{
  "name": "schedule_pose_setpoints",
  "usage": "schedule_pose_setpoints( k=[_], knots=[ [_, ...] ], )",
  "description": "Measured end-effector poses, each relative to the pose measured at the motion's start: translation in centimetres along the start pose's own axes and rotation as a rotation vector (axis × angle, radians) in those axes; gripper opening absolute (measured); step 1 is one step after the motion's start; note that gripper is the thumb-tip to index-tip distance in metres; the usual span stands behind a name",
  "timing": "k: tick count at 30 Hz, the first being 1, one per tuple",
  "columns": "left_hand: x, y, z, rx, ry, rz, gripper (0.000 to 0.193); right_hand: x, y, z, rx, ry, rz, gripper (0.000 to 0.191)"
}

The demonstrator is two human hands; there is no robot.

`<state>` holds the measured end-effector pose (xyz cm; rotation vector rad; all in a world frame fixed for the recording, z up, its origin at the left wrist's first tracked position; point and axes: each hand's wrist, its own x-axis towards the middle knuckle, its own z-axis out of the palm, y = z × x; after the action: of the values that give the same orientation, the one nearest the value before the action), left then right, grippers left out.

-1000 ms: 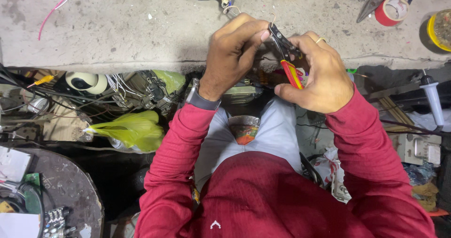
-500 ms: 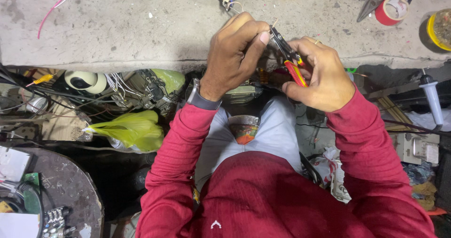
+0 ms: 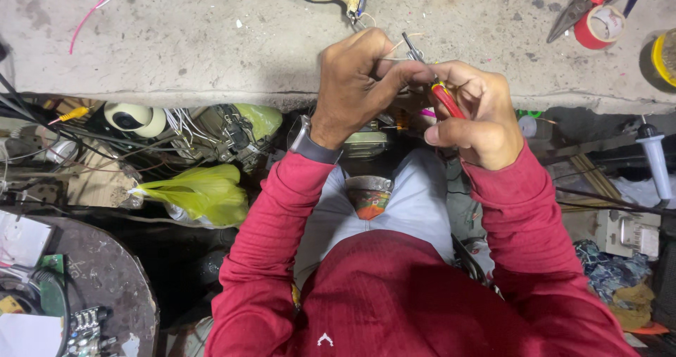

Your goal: The person works at a cluttered bench, using pliers and a knife to strip and prepare wires on a handheld electric mixer. They cut and strip the cord, twist the exposed strands, and reattach the cord to the mixer's body.

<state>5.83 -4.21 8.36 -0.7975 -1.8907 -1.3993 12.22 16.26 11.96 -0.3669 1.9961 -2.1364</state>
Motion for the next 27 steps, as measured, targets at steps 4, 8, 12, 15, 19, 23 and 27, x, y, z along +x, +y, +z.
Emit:
schedule_pose_setpoints(
  k=[4,8,12,15,19,23,27],
  knots=[
    [-0.3,0.4,-0.2,0.042,0.061,0.009,0.051,0.8,-0.7,1.5,-0.203,0.209,-0.223,0.052],
    [-0.5,1.2,-0.4,0.037,0.109,0.000,0.064,1.1,-2.9,-2.1,0.174,0.461,-0.256,0.046],
    [0.0,1.9,-0.6,0.075,0.022,0.126,0.066,0.8,-2.0,-5.5,-0.610,0.332,-0.438,0.062],
    [-0.5,3.0,-0.9,0.118,-0.066,0.090,0.075,1.9,-0.6,-6.2,-1.262,0.347,-0.713,0.069],
    [-1.9,4.3,-1.6,0.096,-0.138,0.064,0.078,3.8,0.3,-6.0,-1.495,0.393,-0.678,0.071],
    [-3.3,4.9,-2.2,0.294,-0.091,-0.016,0.077,4.4,0.9,-7.3,-1.469,0.334,-0.654,0.063],
    [-4.6,5.6,-2.9,0.339,-0.003,-0.025,0.083,4.4,1.7,-8.9,-1.409,0.305,-0.667,0.055]
  ],
)
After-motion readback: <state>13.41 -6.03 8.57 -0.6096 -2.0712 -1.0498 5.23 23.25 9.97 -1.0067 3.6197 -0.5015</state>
